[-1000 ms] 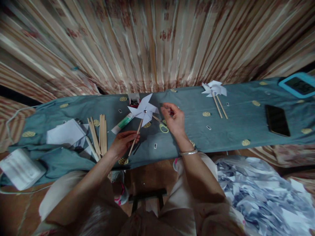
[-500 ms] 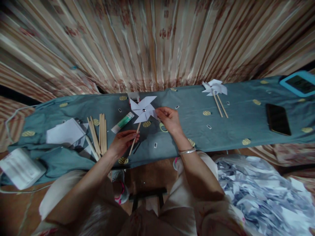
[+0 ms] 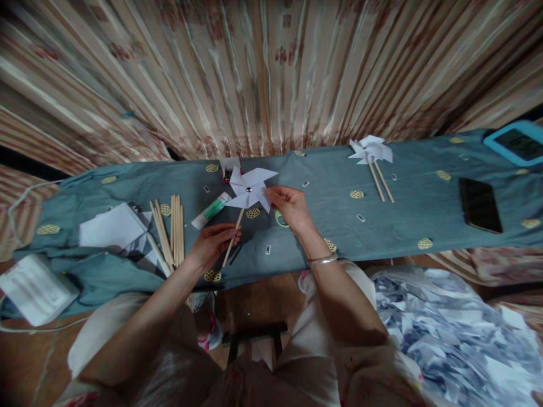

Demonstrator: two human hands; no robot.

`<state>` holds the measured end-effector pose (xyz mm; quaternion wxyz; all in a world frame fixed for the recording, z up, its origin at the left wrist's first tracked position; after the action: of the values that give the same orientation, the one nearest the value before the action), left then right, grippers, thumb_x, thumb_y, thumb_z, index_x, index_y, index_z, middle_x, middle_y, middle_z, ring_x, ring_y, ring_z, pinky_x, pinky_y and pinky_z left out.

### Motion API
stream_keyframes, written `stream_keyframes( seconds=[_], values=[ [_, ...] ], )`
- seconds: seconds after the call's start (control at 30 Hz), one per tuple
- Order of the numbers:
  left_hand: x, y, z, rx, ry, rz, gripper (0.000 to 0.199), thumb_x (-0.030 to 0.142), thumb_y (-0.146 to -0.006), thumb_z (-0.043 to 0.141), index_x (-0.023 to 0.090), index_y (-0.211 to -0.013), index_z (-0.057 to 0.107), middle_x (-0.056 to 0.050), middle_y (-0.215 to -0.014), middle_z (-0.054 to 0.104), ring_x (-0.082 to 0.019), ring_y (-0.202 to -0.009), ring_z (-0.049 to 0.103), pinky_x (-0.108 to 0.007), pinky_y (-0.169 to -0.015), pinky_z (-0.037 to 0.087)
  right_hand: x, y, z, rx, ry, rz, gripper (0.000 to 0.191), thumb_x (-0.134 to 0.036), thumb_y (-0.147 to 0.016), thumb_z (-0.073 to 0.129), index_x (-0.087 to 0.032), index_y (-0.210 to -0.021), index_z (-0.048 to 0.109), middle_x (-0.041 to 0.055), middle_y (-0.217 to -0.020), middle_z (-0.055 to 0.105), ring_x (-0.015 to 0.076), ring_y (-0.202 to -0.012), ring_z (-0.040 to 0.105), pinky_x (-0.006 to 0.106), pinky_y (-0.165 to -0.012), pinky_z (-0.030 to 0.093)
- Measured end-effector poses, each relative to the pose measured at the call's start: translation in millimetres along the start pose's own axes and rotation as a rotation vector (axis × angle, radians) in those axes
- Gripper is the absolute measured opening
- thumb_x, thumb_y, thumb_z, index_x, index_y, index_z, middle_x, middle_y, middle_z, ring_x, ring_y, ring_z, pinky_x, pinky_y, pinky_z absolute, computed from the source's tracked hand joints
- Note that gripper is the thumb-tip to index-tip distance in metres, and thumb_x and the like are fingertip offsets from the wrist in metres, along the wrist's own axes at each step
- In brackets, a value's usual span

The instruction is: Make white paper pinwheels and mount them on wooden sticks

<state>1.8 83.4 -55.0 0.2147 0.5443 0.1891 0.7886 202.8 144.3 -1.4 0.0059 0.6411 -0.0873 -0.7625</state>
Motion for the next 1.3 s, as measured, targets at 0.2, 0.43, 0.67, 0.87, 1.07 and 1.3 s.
stream_keyframes(
  seconds=[0.2, 0.43, 0.67, 0.87, 1.07, 1.3],
  values=[
    [-0.9, -0.7, 0.1, -0.008, -0.023, 0.013, 0.041, 0.032, -0.044, 0.095, 0.013, -0.075, 0.077, -0.005, -0.071, 0.075, -0.012, -0.061, 0.065, -0.026, -0.067, 0.053, 1.0, -0.4, -2.5, 0.028, -0.008, -0.006, 0.041, -0.056, -0.049, 0.088, -0.02, -0.063, 0.073, -0.005, -0.051, 0.06, 0.0061, -0.043, 0.043, 0.022, -0.041, 0.03],
    [-0.6, 0.3, 0.2, 0.003, -0.002, 0.008, 0.042, 0.033, -0.04, 0.096, 0.013, -0.072, 0.077, -0.005, -0.07, 0.075, -0.011, -0.061, 0.065, -0.025, -0.066, 0.053, 0.8, 1.7, -0.9, 0.019, -0.017, 0.013, 0.043, -0.057, -0.048, 0.09, -0.021, -0.064, 0.073, -0.0044, -0.051, 0.061, 0.0069, -0.043, 0.045, 0.022, -0.04, 0.03],
    [-0.4, -0.2, -1.1, 0.0, -0.02, 0.027, 0.041, 0.034, -0.044, 0.095, 0.014, -0.075, 0.078, -0.005, -0.073, 0.075, -0.013, -0.063, 0.066, -0.028, -0.07, 0.054, 7.2, 4.9, 5.4, -0.028, -0.13, 0.091, 0.039, -0.052, -0.047, 0.093, -0.021, -0.06, 0.073, -0.0042, -0.053, 0.063, 0.0052, -0.044, 0.05, 0.018, -0.041, 0.04],
    [0.8, -1.1, -0.3, 0.004, 0.002, 0.044, 0.042, 0.034, -0.043, 0.096, 0.014, -0.076, 0.078, -0.005, -0.073, 0.075, -0.012, -0.063, 0.066, -0.027, -0.07, 0.054, 13.1, 9.3, 13.3, -0.05, -0.191, 0.157, 0.043, -0.052, -0.041, 0.095, -0.019, -0.058, 0.071, -0.0035, -0.053, 0.065, 0.0044, -0.046, 0.055, 0.013, -0.043, 0.045],
    [1.6, -0.2, -0.5, 0.028, 0.027, 0.051, 0.046, 0.036, -0.038, 0.097, 0.014, -0.073, 0.078, -0.004, -0.07, 0.075, -0.011, -0.062, 0.066, -0.024, -0.067, 0.054, 21.1, 13.4, 21.6, -0.077, -0.211, 0.216, 0.045, -0.051, -0.041, 0.095, -0.017, -0.06, 0.071, -0.0039, -0.053, 0.066, 0.0038, -0.046, 0.059, 0.011, -0.044, 0.047],
    [0.6, -1.8, -2.0, 0.032, 0.033, 0.053, 0.045, 0.035, -0.04, 0.097, 0.014, -0.075, 0.077, -0.004, -0.071, 0.075, -0.012, -0.063, 0.067, -0.026, -0.069, 0.054, 29.9, 17.8, 30.0, -0.09, -0.257, 0.28, 0.047, -0.047, -0.037, 0.096, -0.017, -0.06, 0.07, -0.0051, -0.055, 0.068, 0.0038, -0.046, 0.06, 0.011, -0.043, 0.048]
  ],
)
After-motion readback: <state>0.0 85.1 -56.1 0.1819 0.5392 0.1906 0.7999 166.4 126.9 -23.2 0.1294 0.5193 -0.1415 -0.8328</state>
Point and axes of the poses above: each hand's wrist, its own y-axis away from the middle knuckle, its own z-axis out of the palm, x = y × z, the point moved 10 cm from there along -y, towards the middle knuckle
